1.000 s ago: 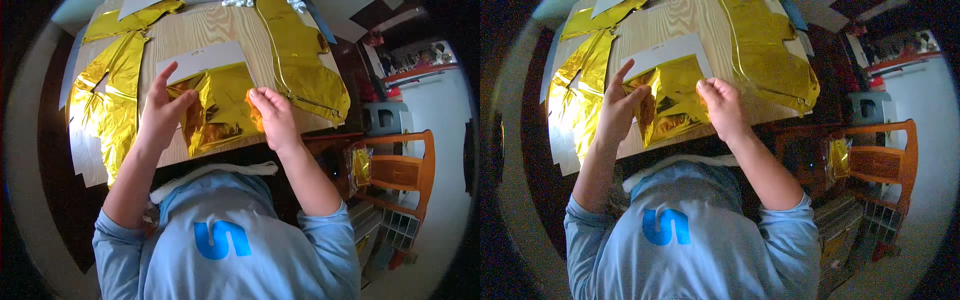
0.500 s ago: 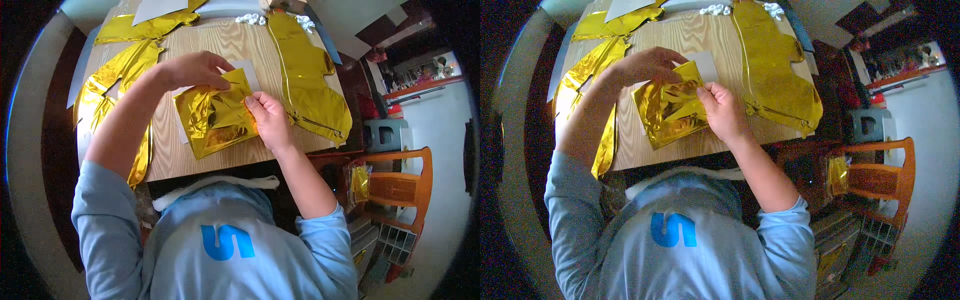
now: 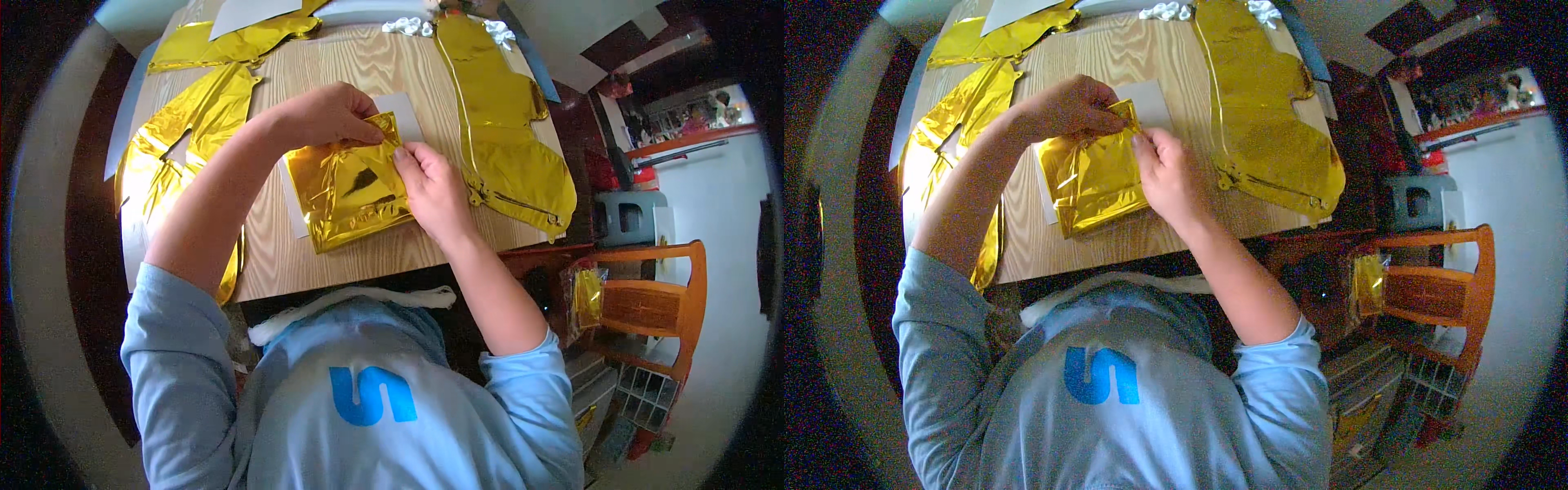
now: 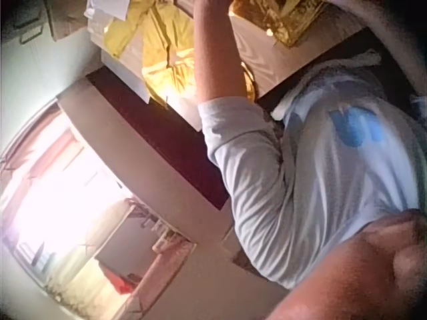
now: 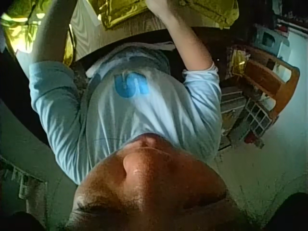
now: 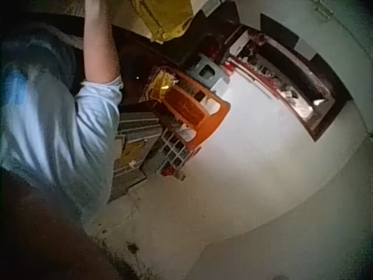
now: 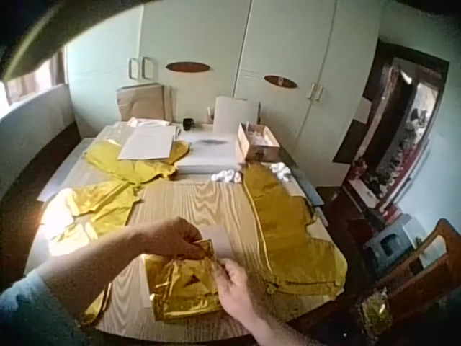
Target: Folding gold foil balloons and placing them into plastic packaging sleeves with paper inserts.
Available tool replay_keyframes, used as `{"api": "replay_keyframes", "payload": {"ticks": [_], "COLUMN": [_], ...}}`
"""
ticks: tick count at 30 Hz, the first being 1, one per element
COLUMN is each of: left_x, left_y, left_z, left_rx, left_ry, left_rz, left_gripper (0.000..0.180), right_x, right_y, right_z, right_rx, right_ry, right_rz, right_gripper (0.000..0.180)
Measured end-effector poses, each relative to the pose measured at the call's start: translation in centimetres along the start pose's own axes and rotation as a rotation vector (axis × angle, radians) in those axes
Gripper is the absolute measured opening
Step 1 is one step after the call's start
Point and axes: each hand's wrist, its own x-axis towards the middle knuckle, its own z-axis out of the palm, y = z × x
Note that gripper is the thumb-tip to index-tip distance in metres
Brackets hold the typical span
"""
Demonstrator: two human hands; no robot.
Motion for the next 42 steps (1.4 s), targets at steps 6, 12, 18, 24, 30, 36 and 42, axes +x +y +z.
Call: {"api": "replay_keyframes", "payload": {"ticks": [6,12,18,24,30,36,42], "left_x": [-0.3,-0.2,0.7,2.9,2.6,2.3,0.5], "left_y": [1.3,1.3,0.9,-0.6,-0.8,-2.7,-3.3], "left_z": [-0.3,-0.2,-1.1,-1.4,-0.1,-1.6,-1.3], "left_rx": [0.074,0.109,0.052,0.080,0.404,0.334,0.561], "left_ry": [-0.020,0.085,0.051,0.222,0.463,0.386,0.427], "left_rz": [-0.045,0.013,0.016,0.015,-0.018,0.033,0.082], "left_gripper": [0.031,0.028,0.031,0.036,0.040,0.040,0.031], "right_x": [0.3,1.1,2.7,4.1,4.9,5.4,4.3], "right_y": [-0.1,0.4,0.9,0.7,1.2,2.2,1.1], "right_z": [-0.5,-0.4,-0.3,0.1,0.1,-0.1,0.2], "right_rx": [-0.183,0.011,0.011,-0.078,-0.278,-0.531,-0.673], "right_ry": [-0.027,-0.007,0.035,0.085,0.130,0.172,0.134], "right_rz": [0.078,0.003,-0.048,-0.026,-0.006,-0.045,-0.017], "right_gripper": [0.027,0.026,0.025,0.024,0.022,0.020,0.025]}}
